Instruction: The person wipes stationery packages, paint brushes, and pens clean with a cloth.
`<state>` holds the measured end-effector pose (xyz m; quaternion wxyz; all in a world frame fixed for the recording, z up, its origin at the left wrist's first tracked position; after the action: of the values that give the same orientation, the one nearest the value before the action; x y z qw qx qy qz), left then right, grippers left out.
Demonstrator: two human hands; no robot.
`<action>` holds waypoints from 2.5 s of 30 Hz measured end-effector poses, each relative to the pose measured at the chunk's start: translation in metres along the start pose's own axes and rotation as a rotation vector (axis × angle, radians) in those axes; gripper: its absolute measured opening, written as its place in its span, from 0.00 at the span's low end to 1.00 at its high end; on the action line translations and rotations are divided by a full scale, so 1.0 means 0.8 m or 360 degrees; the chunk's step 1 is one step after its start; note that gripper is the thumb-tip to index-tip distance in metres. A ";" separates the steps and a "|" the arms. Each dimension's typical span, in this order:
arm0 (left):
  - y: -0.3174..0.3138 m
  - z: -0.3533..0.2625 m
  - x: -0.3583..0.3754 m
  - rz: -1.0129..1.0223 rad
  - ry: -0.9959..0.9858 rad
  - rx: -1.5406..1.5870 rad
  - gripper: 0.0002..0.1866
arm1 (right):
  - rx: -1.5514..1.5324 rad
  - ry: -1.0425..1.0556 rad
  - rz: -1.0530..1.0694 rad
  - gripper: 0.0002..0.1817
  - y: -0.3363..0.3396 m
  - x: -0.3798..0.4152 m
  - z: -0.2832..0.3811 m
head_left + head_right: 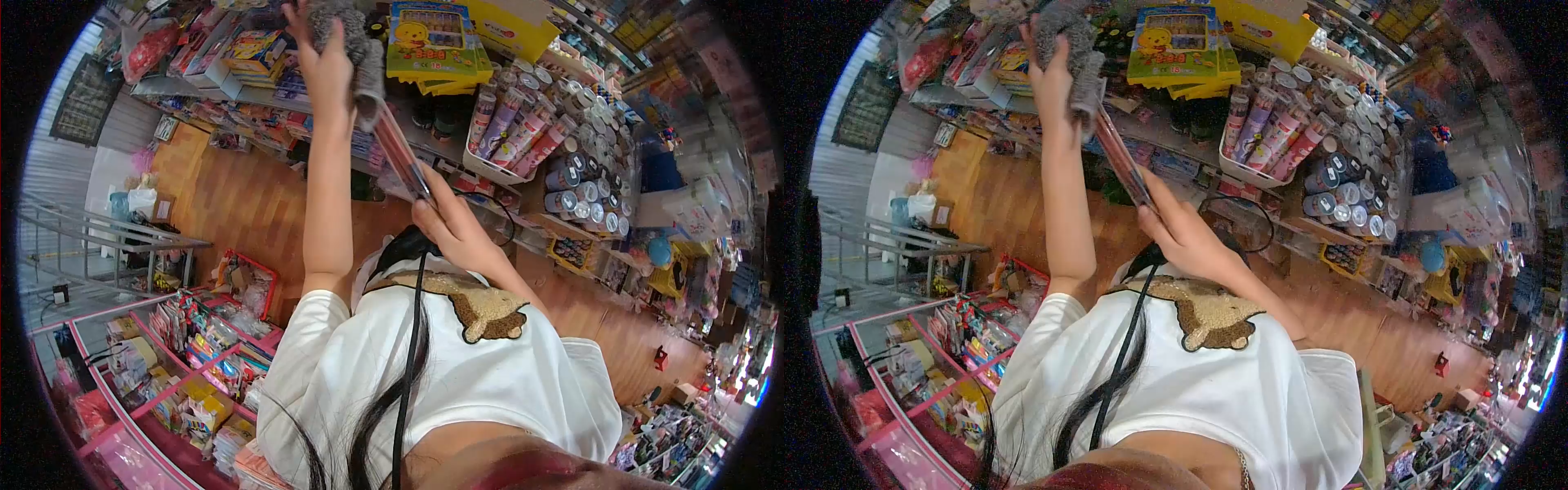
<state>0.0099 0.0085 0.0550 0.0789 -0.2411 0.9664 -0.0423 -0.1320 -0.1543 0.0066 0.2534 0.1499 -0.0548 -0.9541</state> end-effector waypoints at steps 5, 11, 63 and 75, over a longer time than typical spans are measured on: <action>-0.033 0.026 0.077 0.0388 0.0097 0.0028 0.35 | -0.0043 0.0005 -0.0274 0.28 0.020 -0.011 -0.006; -0.036 -0.004 0.102 0.0557 -0.0229 0.0133 0.40 | 0.0318 0.0269 -0.0195 0.31 0.022 -0.002 -0.009; -0.001 0.033 0.082 0.0548 0.0742 0.0543 0.27 | -0.0704 -0.0054 -0.0261 0.26 0.011 0.028 -0.027; -0.006 -0.002 0.099 0.1560 -0.0015 -0.0543 0.30 | -0.0257 0.0237 -0.0285 0.51 0.126 0.017 -0.017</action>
<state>-0.0569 -0.0333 0.0468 0.0534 0.2304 0.9586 0.1588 -0.0923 -0.2486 0.0080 0.1820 0.2036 0.0546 -0.9604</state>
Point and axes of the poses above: each hand's wrist, its own x-axis away from the middle knuckle, its own y-axis out of the back of the hand, z = x × y, the point moved 2 cm from there along -x, towards the middle knuckle, and after that the axes turned 13 degrees about y, right-handed, at the moved point
